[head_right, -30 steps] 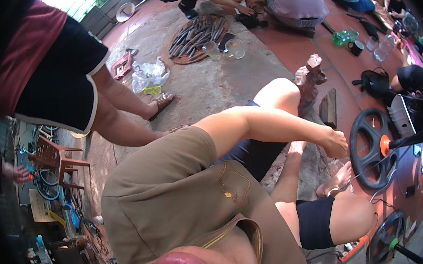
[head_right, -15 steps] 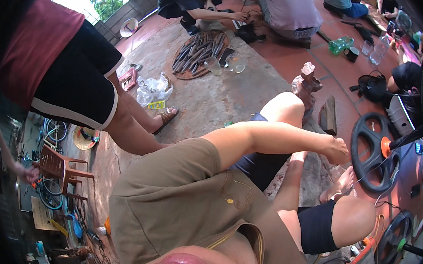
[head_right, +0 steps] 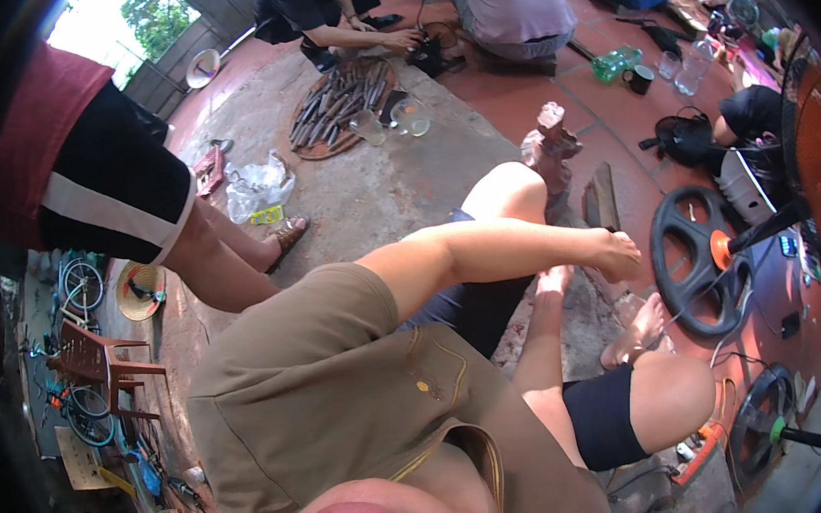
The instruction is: The person sits on the floor and sharpens a metal rod using a file, holding the rod with one hand and filing with the other. The person occasionally pauses to inspect the rod and adjust their grip.
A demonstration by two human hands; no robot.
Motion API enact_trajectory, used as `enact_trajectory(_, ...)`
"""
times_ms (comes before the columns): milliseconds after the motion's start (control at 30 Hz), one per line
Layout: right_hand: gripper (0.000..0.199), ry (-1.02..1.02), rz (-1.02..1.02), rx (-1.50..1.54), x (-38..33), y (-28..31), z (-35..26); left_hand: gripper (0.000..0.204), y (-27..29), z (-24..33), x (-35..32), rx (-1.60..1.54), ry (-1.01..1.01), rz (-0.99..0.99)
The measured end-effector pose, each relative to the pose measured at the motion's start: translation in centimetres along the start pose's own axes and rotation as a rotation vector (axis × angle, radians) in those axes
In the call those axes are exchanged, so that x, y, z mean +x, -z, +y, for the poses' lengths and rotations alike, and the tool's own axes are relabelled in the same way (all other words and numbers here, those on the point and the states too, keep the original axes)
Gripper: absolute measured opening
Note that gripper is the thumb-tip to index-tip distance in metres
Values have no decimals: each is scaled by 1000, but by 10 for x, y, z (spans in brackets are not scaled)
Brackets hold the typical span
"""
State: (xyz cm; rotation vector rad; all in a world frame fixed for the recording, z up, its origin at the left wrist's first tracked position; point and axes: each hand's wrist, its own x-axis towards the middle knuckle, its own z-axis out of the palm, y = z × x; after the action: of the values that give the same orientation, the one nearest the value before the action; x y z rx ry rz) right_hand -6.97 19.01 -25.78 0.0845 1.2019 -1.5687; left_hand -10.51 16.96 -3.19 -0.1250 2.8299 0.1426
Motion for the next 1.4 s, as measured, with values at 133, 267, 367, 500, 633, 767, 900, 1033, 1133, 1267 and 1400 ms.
enact_trajectory(133,22,-20,-8,9,-5,-9,5,25,2,-2,-10,-39,31,7)
enact_trajectory(267,22,-14,0,27,-3,-7,1,24,4,3,-9,-126,-17,74)
enact_trajectory(367,22,-21,-8,30,-7,-9,6,24,2,2,-6,-108,6,51)
enact_trajectory(500,22,-19,-4,33,-7,-11,0,24,2,1,-2,-83,-3,21)
enact_trajectory(633,22,-22,-3,34,-9,-13,-2,22,1,0,-4,-124,6,79)
enact_trajectory(767,22,-25,-18,33,-7,-16,1,22,1,0,-6,-108,1,127)
enact_trajectory(900,22,-31,-16,43,2,-8,-2,21,11,-4,-12,-95,-15,208)
enact_trajectory(1033,21,2,-72,30,20,15,-10,20,19,-8,-11,-72,13,248)
enact_trajectory(1133,33,7,8,127,3,-8,-8,20,11,-31,-22,-40,86,293)
enact_trajectory(1267,20,-8,56,128,-5,-12,-25,21,33,-50,-39,53,158,456)
enact_trajectory(1400,14,-6,84,163,10,-1,-27,18,55,-74,-67,191,281,680)
